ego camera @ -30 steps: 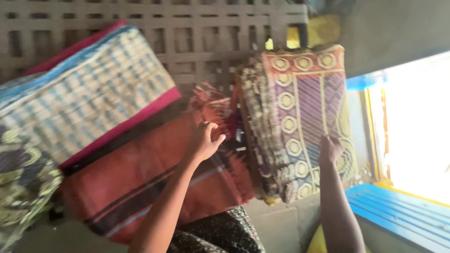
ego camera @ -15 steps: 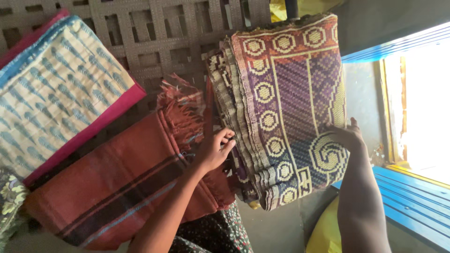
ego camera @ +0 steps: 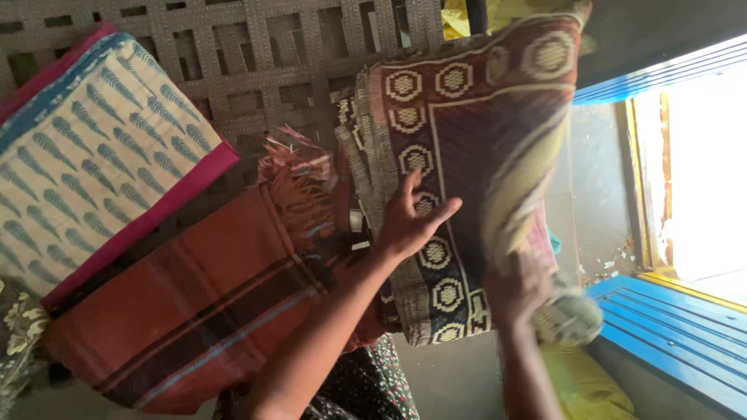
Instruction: The person folds several blankets and a patterned pillowcase by hand on top of a woven cot, then stacks them.
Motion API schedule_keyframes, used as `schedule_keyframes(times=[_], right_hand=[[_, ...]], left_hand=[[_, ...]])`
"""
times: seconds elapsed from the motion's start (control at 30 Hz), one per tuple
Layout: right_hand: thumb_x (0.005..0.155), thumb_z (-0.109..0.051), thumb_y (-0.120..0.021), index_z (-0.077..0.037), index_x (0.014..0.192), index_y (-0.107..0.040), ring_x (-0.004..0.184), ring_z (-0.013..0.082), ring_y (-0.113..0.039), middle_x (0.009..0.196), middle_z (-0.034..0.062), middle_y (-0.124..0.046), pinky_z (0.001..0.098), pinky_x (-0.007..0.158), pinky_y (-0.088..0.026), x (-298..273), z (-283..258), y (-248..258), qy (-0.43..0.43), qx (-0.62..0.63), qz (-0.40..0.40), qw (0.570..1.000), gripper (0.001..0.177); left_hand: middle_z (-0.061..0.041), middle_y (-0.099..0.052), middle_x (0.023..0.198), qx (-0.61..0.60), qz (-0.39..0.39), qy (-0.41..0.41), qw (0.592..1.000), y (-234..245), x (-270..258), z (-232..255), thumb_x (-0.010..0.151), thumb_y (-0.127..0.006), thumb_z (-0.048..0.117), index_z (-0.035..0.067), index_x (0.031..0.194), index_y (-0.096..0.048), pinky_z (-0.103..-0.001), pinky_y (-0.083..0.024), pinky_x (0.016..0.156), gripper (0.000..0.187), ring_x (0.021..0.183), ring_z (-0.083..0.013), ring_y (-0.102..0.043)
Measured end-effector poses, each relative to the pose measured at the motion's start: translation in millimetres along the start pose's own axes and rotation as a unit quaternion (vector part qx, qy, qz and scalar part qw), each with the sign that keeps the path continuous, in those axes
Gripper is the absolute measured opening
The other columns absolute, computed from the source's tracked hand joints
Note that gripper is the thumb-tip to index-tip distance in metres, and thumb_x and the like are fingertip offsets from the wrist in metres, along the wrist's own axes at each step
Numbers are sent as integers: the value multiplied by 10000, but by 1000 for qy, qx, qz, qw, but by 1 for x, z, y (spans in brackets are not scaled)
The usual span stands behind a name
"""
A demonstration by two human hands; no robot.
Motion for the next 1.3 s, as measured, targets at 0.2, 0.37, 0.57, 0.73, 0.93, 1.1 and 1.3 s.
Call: schedule_keyframes(times=[0.2,0.37,0.57,0.73,0.93,1.1,1.3], right_hand=[[813,-57,-708,37,1030,-711,696,244,-613,771,101,-628,395,606,-481,-51,-111,46,-2,133,-15,991,237],[905,-229,-768,-56,1036,-759,762,202,-665,882,47,-718,370,669,-531,-129,-124,31,-211,367,-192,886,217],[821,-759,-715,-91,1470,-458,1107,232,-569,1337,137,-630,394,898,-508,-148,-101,2,-428,893,-93,100,966],[939,-538,-703,-114,1427,-601,1170,301,-640,1318,120,-682,449,934,-529,-111,-27,3,-519,824,-16,226,654],[999,-255,-523,-57,1563,-512,1461,266,-522,1556,114,-560,456,1240,-423,-72,-33,39,-455,801,-28,387,599],[951,-328,-546,-8,1577,-421,1459,355,-452,1579,168,-493,552,1226,-313,-44,-100,100,-335,820,-109,452,714],[918,-398,-620,50,1572,-420,1439,383,-482,1580,213,-502,548,1226,-322,-57,-144,122,-225,835,-183,468,818]], left_hand=[[-188,-648,1309,-122,140,-63,981,6,10,64,651,-919,374,17,1482,-345,-371,-555,1000,1071,1148,-269,-661],[-101,-757,1132,-198,223,-32,954,25,13,8,718,-902,178,-1,1215,-607,-336,-595,907,605,987,-194,-734],[-103,-768,1151,-241,172,-7,955,40,-10,-39,746,-870,10,-40,1192,-694,-359,-583,929,482,1031,-221,-723],[-59,-724,1222,-375,115,13,920,49,-61,-29,658,-845,-33,39,1264,-618,-364,-563,993,651,1128,-185,-690],[-73,-692,1265,-380,89,-57,919,81,-114,10,764,-850,-23,24,1321,-599,-394,-543,1045,612,1173,-200,-658],[-104,-692,1249,-387,154,-128,900,163,-177,43,759,-864,-15,-8,1332,-603,-421,-551,1017,630,1149,-232,-664],[-109,-674,1299,-331,230,-249,881,252,-286,51,828,-859,59,-11,1387,-556,-415,-561,1061,639,1198,-219,-664]])
Point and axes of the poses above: each hand's wrist, its own x-axis towards the middle knuckle, its own y-axis out of the back of the hand, z = x × y, the point moved 3 cm from there along x, towards the middle knuckle
